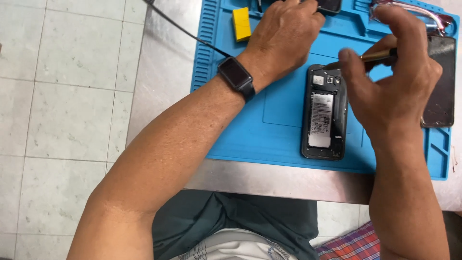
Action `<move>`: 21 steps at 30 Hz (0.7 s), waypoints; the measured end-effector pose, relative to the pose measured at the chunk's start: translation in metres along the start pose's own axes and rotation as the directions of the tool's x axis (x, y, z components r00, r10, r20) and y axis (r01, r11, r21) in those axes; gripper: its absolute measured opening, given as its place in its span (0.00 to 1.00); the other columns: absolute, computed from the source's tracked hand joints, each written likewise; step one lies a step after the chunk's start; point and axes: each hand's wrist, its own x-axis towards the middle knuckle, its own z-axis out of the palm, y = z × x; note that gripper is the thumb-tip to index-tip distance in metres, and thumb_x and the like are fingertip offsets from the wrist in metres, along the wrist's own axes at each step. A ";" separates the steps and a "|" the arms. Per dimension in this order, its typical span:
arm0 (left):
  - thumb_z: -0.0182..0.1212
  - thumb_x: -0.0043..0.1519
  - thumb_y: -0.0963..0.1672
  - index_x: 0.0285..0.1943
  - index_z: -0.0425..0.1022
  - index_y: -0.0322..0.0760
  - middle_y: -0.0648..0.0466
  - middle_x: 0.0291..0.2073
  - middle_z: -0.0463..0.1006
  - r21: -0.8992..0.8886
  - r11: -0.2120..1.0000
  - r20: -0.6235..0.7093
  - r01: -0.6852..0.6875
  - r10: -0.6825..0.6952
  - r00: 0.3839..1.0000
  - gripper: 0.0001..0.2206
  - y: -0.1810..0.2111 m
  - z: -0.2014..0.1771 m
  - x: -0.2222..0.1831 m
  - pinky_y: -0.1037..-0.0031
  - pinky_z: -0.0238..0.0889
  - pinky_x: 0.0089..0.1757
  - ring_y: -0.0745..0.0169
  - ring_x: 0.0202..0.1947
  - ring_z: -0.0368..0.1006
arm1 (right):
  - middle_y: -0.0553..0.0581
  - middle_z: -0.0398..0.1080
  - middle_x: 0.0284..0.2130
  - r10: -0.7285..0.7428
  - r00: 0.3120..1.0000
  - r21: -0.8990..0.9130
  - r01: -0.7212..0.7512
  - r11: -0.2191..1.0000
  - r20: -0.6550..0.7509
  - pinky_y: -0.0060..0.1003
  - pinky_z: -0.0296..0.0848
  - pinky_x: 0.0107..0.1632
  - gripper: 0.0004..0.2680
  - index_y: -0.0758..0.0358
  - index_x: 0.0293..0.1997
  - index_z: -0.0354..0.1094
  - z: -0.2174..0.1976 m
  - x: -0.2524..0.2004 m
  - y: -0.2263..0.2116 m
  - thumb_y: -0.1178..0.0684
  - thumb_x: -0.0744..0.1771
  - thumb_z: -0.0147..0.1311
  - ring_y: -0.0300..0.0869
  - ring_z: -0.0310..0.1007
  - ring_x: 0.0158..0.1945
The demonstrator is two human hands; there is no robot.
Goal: Removing screws from the top section of a mobile phone using a precision screwdriver.
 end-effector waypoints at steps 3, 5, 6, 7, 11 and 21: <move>0.60 0.52 0.33 0.25 0.73 0.42 0.52 0.28 0.72 -0.016 1.000 -0.018 0.003 -0.003 1.000 0.10 0.001 -0.003 0.001 0.58 0.67 0.28 0.48 0.29 0.70 | 0.72 0.71 0.47 0.055 0.998 0.126 -0.053 0.991 -0.006 0.52 0.79 0.56 0.18 0.76 0.75 0.61 -0.004 0.005 -0.009 0.77 0.76 0.62 0.59 0.77 0.47; 0.60 0.55 0.34 0.28 0.75 0.42 0.53 0.29 0.73 0.005 1.000 0.019 0.003 -0.003 1.000 0.09 0.001 -0.005 0.000 0.59 0.67 0.29 0.50 0.30 0.71 | 0.70 0.72 0.46 0.069 0.998 0.141 -0.067 0.988 -0.011 0.52 0.77 0.57 0.20 0.73 0.76 0.60 -0.003 0.003 -0.010 0.75 0.74 0.62 0.58 0.77 0.48; 0.59 0.58 0.36 0.30 0.77 0.42 0.53 0.29 0.74 0.031 0.999 0.054 0.008 -0.010 0.998 0.08 0.001 -0.006 0.000 0.60 0.68 0.30 0.51 0.31 0.71 | 0.68 0.72 0.46 0.078 0.997 0.159 -0.075 0.985 -0.013 0.51 0.76 0.57 0.23 0.70 0.77 0.59 -0.002 0.002 -0.011 0.73 0.72 0.62 0.57 0.77 0.49; 0.59 0.58 0.36 0.30 0.77 0.42 0.53 0.29 0.74 0.030 1.000 0.056 0.002 -0.004 0.998 0.08 0.001 -0.006 0.000 0.60 0.68 0.30 0.51 0.31 0.71 | 0.68 0.72 0.46 0.082 0.997 0.158 -0.078 0.984 -0.017 0.51 0.76 0.57 0.23 0.70 0.77 0.59 -0.002 0.004 -0.012 0.73 0.72 0.62 0.57 0.77 0.49; 0.59 0.57 0.36 0.30 0.75 0.42 0.53 0.29 0.73 0.030 1.000 0.080 0.010 -0.012 0.997 0.07 0.001 -0.006 0.001 0.57 0.68 0.30 0.47 0.31 0.70 | 0.69 0.74 0.45 0.138 0.990 0.224 -0.133 0.966 -0.008 0.47 0.82 0.55 0.20 0.71 0.73 0.58 -0.003 0.010 -0.012 0.72 0.74 0.65 0.55 0.81 0.47; 0.61 0.60 0.37 0.34 0.77 0.40 0.52 0.29 0.71 0.012 1.000 0.138 -0.005 0.003 0.990 0.05 0.001 -0.013 0.002 0.60 0.68 0.33 0.51 0.30 0.68 | 0.69 0.64 0.41 0.301 0.937 0.518 -0.171 0.838 -0.177 0.48 0.88 0.43 0.10 0.75 0.64 0.54 -0.008 0.007 0.019 0.77 0.80 0.51 0.57 0.80 0.41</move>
